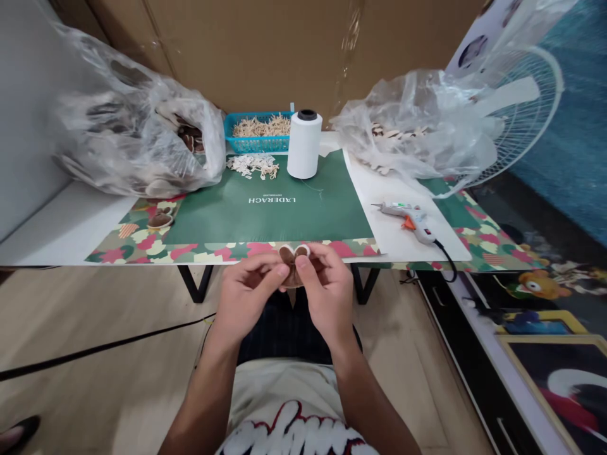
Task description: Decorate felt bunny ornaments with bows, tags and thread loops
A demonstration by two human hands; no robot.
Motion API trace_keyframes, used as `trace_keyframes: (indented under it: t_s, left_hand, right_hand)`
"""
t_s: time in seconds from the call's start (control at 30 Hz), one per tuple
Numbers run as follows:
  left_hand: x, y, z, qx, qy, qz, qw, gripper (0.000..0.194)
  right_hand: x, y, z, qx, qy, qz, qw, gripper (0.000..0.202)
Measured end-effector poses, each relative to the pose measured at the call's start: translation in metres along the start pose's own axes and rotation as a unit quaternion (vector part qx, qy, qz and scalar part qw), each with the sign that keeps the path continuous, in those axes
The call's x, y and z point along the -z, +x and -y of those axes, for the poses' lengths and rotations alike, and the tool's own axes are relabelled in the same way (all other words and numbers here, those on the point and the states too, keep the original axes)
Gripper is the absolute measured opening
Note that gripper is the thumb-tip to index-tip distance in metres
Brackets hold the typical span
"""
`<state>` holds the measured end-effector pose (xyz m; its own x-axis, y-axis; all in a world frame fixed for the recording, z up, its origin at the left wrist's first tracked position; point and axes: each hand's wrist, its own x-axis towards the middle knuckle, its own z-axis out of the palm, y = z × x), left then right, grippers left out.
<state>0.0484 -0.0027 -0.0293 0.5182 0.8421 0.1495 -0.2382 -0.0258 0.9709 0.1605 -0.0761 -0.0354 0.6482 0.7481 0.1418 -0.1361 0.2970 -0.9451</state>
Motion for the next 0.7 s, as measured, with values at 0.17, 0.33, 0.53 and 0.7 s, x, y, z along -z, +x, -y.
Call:
trace_keyframes:
  t_s: [0.17,0.33,0.53,0.7]
  left_hand:
    - [-0.007,-0.001,0.002,0.02,-0.01,-0.026,0.999,0.014]
    - [-0.018,-0.001,0.013,0.032,-0.09,-0.06,0.994,0.02]
    - [-0.023,0.0,0.018,0.036,-0.083,-0.119,0.989,0.023]
    - [-0.012,-0.001,0.014,0.033,-0.032,-0.098,0.994,0.027]
  right_hand:
    - [0.0,0.001,-0.004,-0.04,-0.001,0.025,0.999,0.021]
    - [0.0,0.008,-0.012,-0.136,0.133,0.038,0.981,0.03]
    - [0.0,0.009,-0.018,-0.129,0.14,0.035,0.981,0.033]
    - [0.0,0.003,-0.004,-0.065,0.043,0.043,0.996,0.025]
